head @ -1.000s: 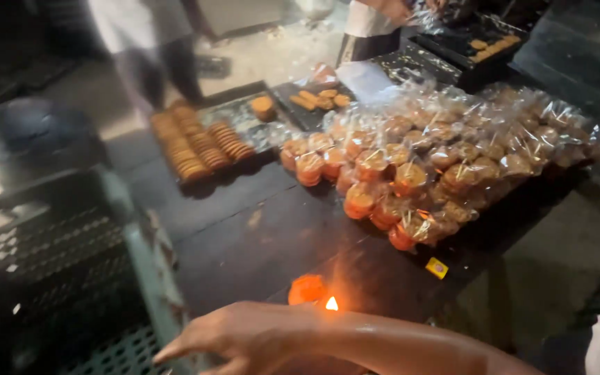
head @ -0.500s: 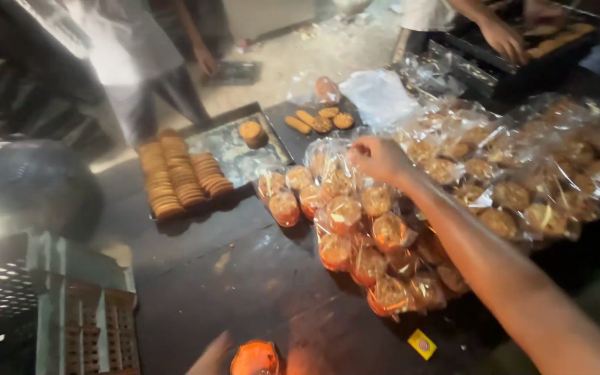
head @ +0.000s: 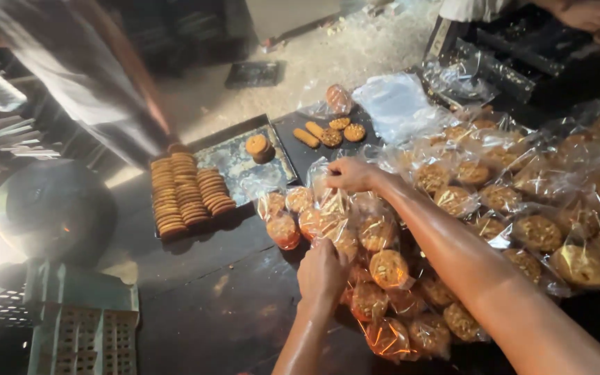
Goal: Using an oil lamp to heat-seal plastic bags filled with cookies in a bakery production area.
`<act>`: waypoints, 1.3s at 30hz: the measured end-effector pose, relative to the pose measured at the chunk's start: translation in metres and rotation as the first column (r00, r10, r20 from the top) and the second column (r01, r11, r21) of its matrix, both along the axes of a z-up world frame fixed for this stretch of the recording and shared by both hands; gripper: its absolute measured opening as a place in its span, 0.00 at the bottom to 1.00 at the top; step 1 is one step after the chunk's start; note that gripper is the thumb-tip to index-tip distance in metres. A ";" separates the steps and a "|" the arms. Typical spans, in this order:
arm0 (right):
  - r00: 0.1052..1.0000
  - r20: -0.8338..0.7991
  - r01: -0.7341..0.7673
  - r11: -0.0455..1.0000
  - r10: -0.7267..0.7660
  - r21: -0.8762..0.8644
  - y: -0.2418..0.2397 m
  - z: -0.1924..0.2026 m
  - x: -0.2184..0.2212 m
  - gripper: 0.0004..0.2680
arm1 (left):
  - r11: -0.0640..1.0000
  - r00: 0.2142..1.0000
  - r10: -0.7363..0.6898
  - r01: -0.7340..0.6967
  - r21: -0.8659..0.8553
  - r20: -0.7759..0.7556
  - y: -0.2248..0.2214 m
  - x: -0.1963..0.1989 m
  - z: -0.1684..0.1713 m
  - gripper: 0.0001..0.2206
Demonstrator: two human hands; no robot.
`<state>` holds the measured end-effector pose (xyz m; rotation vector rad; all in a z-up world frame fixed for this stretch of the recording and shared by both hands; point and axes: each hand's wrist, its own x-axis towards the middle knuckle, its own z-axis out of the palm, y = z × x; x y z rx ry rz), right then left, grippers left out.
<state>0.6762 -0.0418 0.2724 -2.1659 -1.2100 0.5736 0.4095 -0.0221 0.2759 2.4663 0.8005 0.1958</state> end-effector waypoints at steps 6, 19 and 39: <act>0.965 -0.243 -0.039 0.969 0.100 0.245 -0.010 0.081 -0.033 0.12 | 0.997 0.979 -0.038 0.050 -0.056 0.202 -0.001 -0.055 0.060 0.10; 0.995 -0.011 -0.087 0.892 0.103 0.444 -0.096 0.262 -0.208 0.18 | 0.984 0.751 -0.167 0.087 0.154 0.640 0.005 -0.107 0.178 0.08; 0.682 -0.718 0.174 0.984 -0.135 -0.020 -0.268 -0.009 -0.471 0.15 | 0.050 0.916 -0.326 0.264 -0.963 0.234 -0.055 -0.340 -0.083 0.13</act>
